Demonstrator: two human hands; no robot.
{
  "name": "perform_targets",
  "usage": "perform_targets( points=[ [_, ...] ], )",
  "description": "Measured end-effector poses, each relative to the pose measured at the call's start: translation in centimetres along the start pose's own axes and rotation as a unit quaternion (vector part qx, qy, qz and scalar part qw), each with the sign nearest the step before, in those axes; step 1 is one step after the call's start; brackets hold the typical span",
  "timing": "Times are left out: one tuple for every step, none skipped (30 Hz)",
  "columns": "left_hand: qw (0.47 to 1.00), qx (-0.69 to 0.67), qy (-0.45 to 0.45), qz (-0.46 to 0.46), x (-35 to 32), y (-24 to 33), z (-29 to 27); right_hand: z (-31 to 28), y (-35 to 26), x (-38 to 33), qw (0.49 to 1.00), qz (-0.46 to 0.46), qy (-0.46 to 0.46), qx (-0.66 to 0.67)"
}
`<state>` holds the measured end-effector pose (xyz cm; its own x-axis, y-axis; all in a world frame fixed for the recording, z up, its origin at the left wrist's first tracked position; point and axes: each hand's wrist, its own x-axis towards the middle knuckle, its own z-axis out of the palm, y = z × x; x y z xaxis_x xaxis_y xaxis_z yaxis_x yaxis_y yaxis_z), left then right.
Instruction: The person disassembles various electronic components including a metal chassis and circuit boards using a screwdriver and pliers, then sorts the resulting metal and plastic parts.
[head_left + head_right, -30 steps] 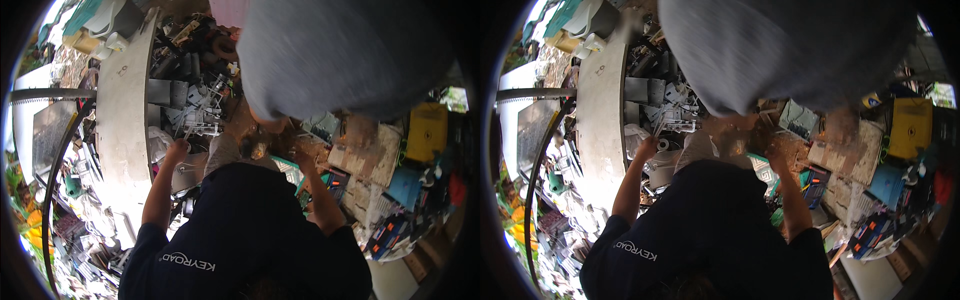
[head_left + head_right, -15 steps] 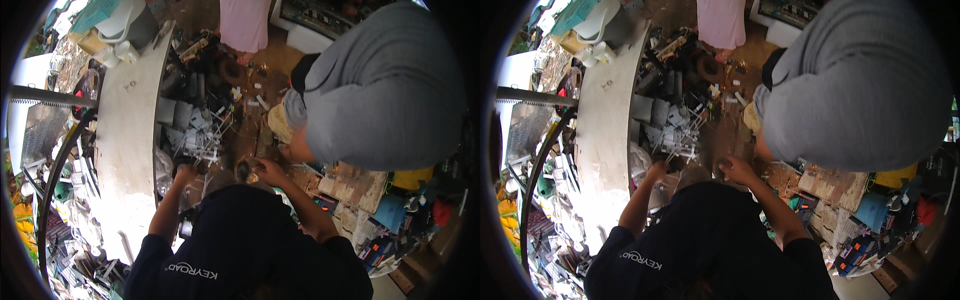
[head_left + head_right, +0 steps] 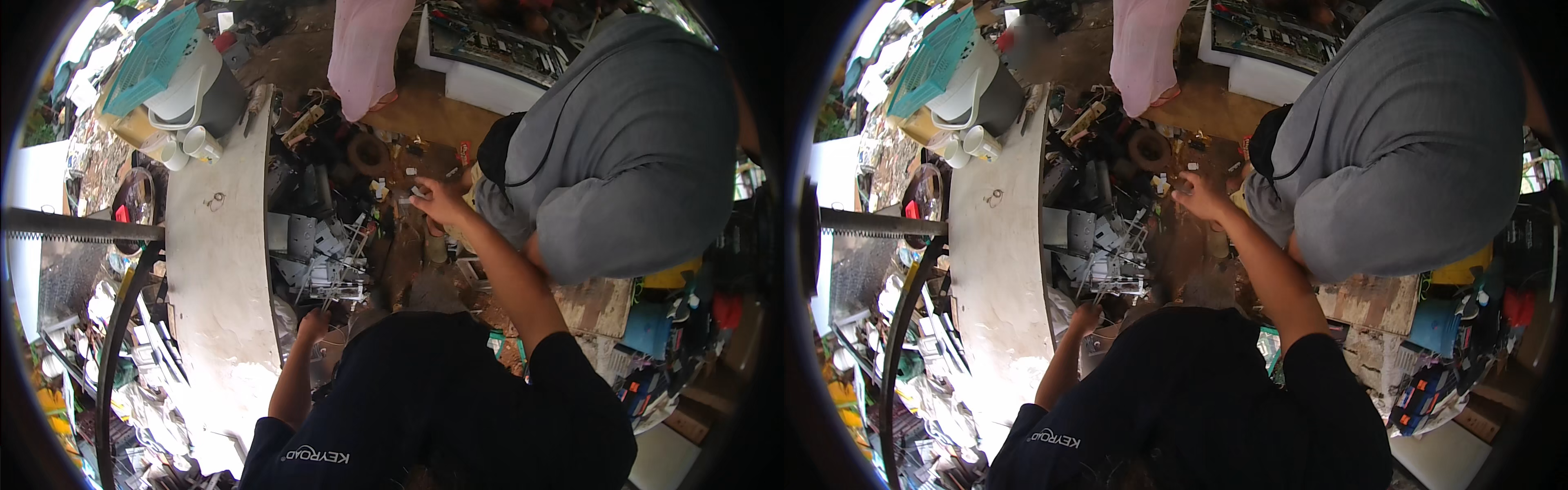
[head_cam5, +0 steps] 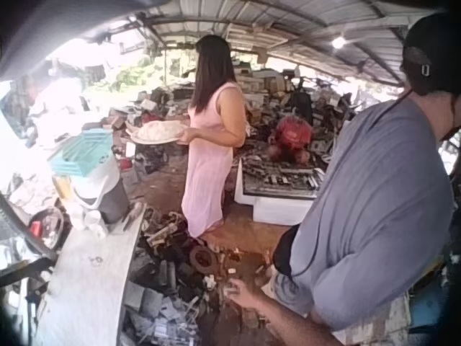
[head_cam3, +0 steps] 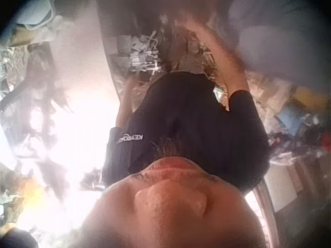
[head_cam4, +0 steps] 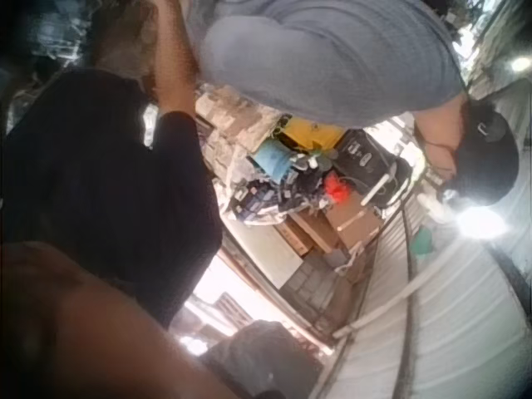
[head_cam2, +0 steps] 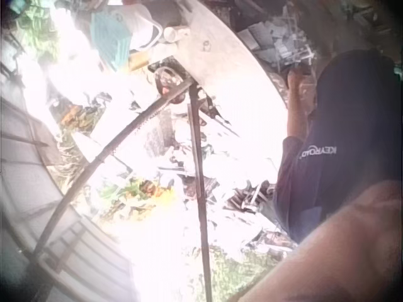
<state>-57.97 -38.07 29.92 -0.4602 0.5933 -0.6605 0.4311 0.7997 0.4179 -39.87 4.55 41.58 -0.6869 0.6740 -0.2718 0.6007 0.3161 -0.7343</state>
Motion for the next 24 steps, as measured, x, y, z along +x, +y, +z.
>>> perform_targets(
  points=[
    [1.000,-0.007,-0.001,-0.005,0.6,0.0,0.1,-0.5,1.9,1.1,1.000,0.000,0.002,-0.022],
    [1.000,-0.015,0.004,-0.017,0.9,0.1,-0.4,-1.1,1.7,2.1,0.999,0.039,0.013,-0.025],
    [1.000,-0.018,0.014,-0.019,1.0,0.3,-0.8,-2.6,1.9,2.4,0.996,0.086,0.002,0.007],
    [1.000,-0.016,0.019,-0.013,1.1,1.3,-1.4,-3.3,4.8,3.4,0.995,0.094,0.034,-0.011],
    [0.999,-0.017,0.027,-0.012,1.3,2.1,-1.7,-3.5,7.4,4.5,0.991,0.117,0.056,-0.011],
    [0.999,-0.022,0.035,-0.006,1.6,2.0,-1.5,-2.9,9.2,5.6,0.987,0.142,0.076,-0.009],
    [0.999,-0.027,0.042,-0.001,1.8,1.6,-1.1,-1.5,10.0,6.8,0.984,0.165,0.054,-0.035],
    [0.998,-0.030,0.049,0.009,2.1,2.1,-1.1,-0.6,10.8,7.9,0.979,0.190,0.037,-0.062],
    [0.998,-0.025,0.063,0.015,2.2,2.6,-1.0,0.3,11.6,9.1,0.973,0.215,0.019,-0.088],
    [0.997,-0.021,0.075,0.024,2.2,4.2,-1.2,1.4,13.0,10.6,0.969,0.218,-0.014,-0.113],
    [0.995,-0.021,0.089,0.030,2.5,5.4,-1.5,2.8,14.3,12.5,0.965,0.217,-0.050,-0.141],
    [0.995,-0.025,0.094,0.022,3.0,6.1,-1.6,3.8,14.7,14.5,0.958,0.211,-0.092,-0.171],
    [0.994,-0.033,0.101,0.008,3.4,6.7,-1.3,4.0,13.7,16.5,0.957,0.201,-0.108,-0.180],
    [0.993,-0.041,0.108,-0.012,3.6,7.5,-1.2,4.0,11.5,18.1,0.955,0.188,-0.131,-0.189],
    [0.991,-0.048,0.110,-0.051,3.9,9.2,-1.7,3.8,10.5,19.2,0.951,0.180,-0.154,-0.197],
    [0.991,-0.036,0.108,-0.076,3.8,9.9,-1.7,3.7,10.7,20.1,0.946,0.177,-0.176,-0.206],
    [0.989,-0.027,0.115,-0.093,4.4,10.8,-2.0,2.5,10.9,22.4,0.943,0.166,-0.190,-0.217],
    [0.986,-0.017,0.122,-0.110,5.1,11.9,-2.3,1.2,11.6,24.6,0.940,0.156,-0.202,-0.228],
    [0.982,-0.014,0.132,-0.136,5.6,14.3,-3.4,0.7,14.6,26.8,0.948,0.147,-0.180,-0.219],
    [0.975,-0.011,0.144,-0.168,6.0,16.5,-4.6,-0.5,16.2,28.8,0.940,0.187,-0.207,-0.195],
    [0.968,-0.006,0.155,-0.199,6.6,18.7,-6.2,-2.0,17.7,30.9,0.931,0.223,-0.235,-0.170],
    [0.964,0.005,0.156,-0.216,8.3,21.2,-8.4,-2.0,23.3,32.5,0.947,0.178,-0.161,-0.215],
    [0.962,0.013,0.156,-0.226,9.9,23.2,-10.3,-1.4,29.9,34.1,0.953,0.139,-0.081,-0.257],
    [0.959,0.026,0.147,-0.239,10.8,25.2,-12.4,-1.7,35.1,37.2,0.906,0.049,-0.230,-0.351]
  ],
)
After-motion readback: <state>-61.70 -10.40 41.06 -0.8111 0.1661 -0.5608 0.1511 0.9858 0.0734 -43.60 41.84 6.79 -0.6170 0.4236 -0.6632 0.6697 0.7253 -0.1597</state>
